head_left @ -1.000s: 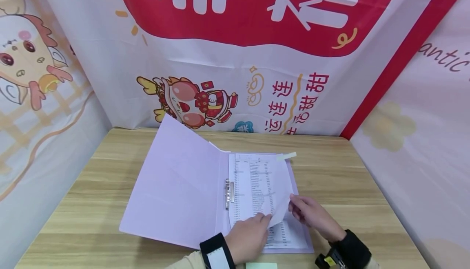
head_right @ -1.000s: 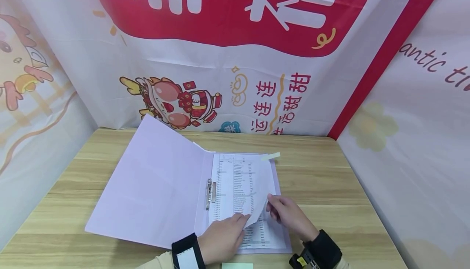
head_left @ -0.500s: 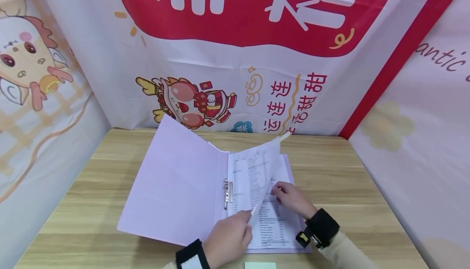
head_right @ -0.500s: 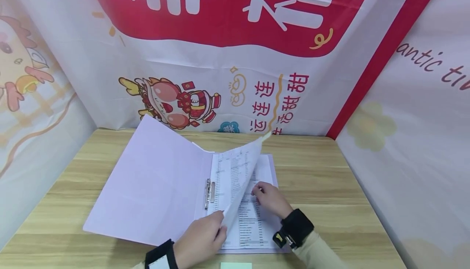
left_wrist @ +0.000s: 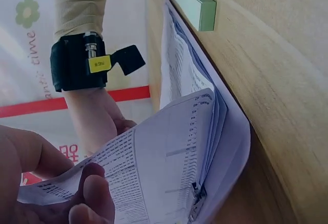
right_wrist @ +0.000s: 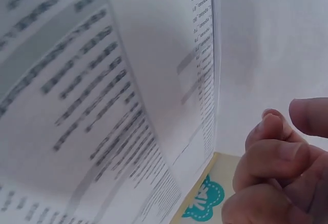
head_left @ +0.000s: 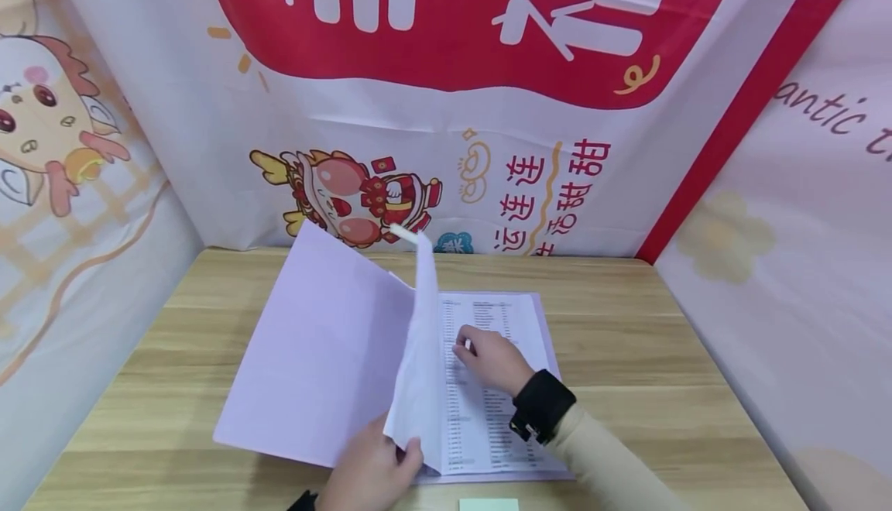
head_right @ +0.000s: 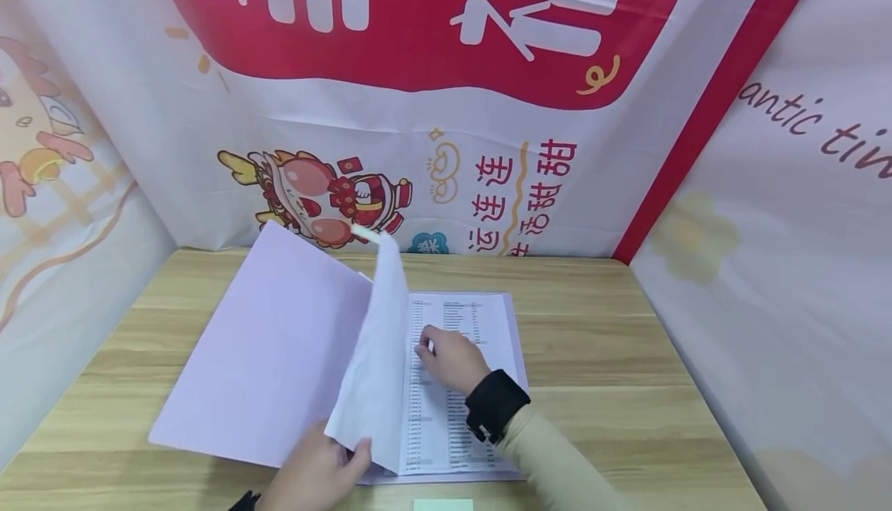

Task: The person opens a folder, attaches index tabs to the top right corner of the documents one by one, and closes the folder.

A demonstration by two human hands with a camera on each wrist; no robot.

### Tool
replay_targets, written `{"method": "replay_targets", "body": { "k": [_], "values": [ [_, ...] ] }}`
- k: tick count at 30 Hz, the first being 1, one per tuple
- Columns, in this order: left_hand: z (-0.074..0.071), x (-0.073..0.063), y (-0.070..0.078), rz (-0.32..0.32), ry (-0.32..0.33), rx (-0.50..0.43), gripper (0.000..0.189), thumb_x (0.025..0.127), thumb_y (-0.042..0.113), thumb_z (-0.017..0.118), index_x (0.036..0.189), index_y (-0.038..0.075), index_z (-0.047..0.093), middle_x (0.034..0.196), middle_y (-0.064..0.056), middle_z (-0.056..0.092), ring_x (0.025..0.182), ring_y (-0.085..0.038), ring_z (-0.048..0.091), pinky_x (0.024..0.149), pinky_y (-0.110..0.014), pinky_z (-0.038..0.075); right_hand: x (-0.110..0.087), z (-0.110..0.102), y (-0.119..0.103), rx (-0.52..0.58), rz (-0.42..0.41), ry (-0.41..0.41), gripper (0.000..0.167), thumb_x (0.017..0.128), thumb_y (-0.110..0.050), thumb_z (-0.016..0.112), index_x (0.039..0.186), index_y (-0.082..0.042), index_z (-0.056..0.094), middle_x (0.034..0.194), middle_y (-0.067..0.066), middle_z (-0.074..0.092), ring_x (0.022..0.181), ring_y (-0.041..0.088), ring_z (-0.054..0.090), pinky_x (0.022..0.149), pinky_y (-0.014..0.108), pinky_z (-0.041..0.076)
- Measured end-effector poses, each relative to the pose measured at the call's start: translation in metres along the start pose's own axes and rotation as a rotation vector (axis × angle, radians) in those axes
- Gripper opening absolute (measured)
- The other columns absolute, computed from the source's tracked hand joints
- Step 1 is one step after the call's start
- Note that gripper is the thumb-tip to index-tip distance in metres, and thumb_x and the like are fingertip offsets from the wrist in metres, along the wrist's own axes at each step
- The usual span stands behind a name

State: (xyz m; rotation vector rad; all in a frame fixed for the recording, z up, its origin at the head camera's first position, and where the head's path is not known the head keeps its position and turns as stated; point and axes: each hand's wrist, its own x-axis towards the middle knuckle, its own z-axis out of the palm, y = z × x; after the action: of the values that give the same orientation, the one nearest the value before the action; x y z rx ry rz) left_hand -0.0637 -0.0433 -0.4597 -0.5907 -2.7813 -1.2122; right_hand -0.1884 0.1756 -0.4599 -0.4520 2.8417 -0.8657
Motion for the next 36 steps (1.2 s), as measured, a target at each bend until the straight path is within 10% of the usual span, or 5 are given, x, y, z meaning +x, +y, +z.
{"method": "replay_targets", "body": {
  "k": [11, 20, 25, 29, 36],
  "values": [
    [-0.001, -0.015, -0.010, -0.068, 0.161, -0.035, 0.024, 0.084, 0.019, 0.079, 0.098, 0.004, 0.067, 0.085, -0.005, 0.069, 0.076, -0.017, 0.067, 0.065, -0.031, 0.055, 0.023, 0.029, -0.025, -0.093, 0.002, -0.057, 0.017, 0.104, -0.034, 0.060, 0.106, -0.017, 0.061, 0.076, -0.004, 0.059, 0.063, 0.011, 0.055, 0.057, 0.027, 0.045],
    [-0.015, -0.021, -0.014, -0.106, 0.250, -0.120, 0.088, 0.088, 0.016, 0.079, 0.154, -0.007, 0.025, 0.138, -0.024, 0.051, 0.111, -0.034, 0.061, 0.087, -0.049, 0.056, 0.034, 0.054, -0.023, -0.207, -0.007, -0.011, 0.029, 0.101, -0.042, 0.062, 0.120, -0.021, 0.061, 0.092, -0.002, 0.060, 0.067, 0.012, 0.054, 0.060, 0.028, 0.047],
    [-0.027, -0.024, -0.021, 0.013, 0.387, 0.079, 0.092, 0.080, 0.014, 0.084, 0.154, -0.003, 0.033, 0.140, -0.026, 0.044, 0.109, -0.038, 0.057, 0.078, -0.048, 0.057, 0.037, 0.061, -0.028, -0.289, -0.050, -0.013, 0.027, 0.100, -0.042, 0.063, 0.116, -0.020, 0.062, 0.087, -0.002, 0.057, 0.063, 0.012, 0.051, 0.058, 0.028, 0.045],
    [-0.036, -0.023, -0.030, 0.157, 0.443, 0.306, 0.066, 0.073, 0.016, 0.082, 0.134, 0.002, 0.062, 0.140, -0.024, 0.053, 0.128, -0.047, 0.047, 0.100, -0.063, 0.042, 0.038, 0.064, -0.031, -0.326, -0.057, -0.043, 0.027, 0.100, -0.041, 0.065, 0.116, -0.020, 0.061, 0.087, -0.001, 0.057, 0.064, 0.013, 0.051, 0.058, 0.028, 0.044],
    [-0.046, -0.029, -0.035, 0.043, 0.168, 0.619, 0.049, 0.076, 0.031, 0.086, 0.121, 0.015, 0.074, 0.135, -0.014, 0.064, 0.137, -0.044, 0.044, 0.116, -0.069, 0.014, 0.037, 0.067, -0.033, -0.379, -0.087, -0.051, 0.029, 0.098, -0.042, 0.067, 0.116, -0.020, 0.059, 0.092, 0.001, 0.058, 0.065, 0.013, 0.050, 0.057, 0.029, 0.044]
  ]
}}
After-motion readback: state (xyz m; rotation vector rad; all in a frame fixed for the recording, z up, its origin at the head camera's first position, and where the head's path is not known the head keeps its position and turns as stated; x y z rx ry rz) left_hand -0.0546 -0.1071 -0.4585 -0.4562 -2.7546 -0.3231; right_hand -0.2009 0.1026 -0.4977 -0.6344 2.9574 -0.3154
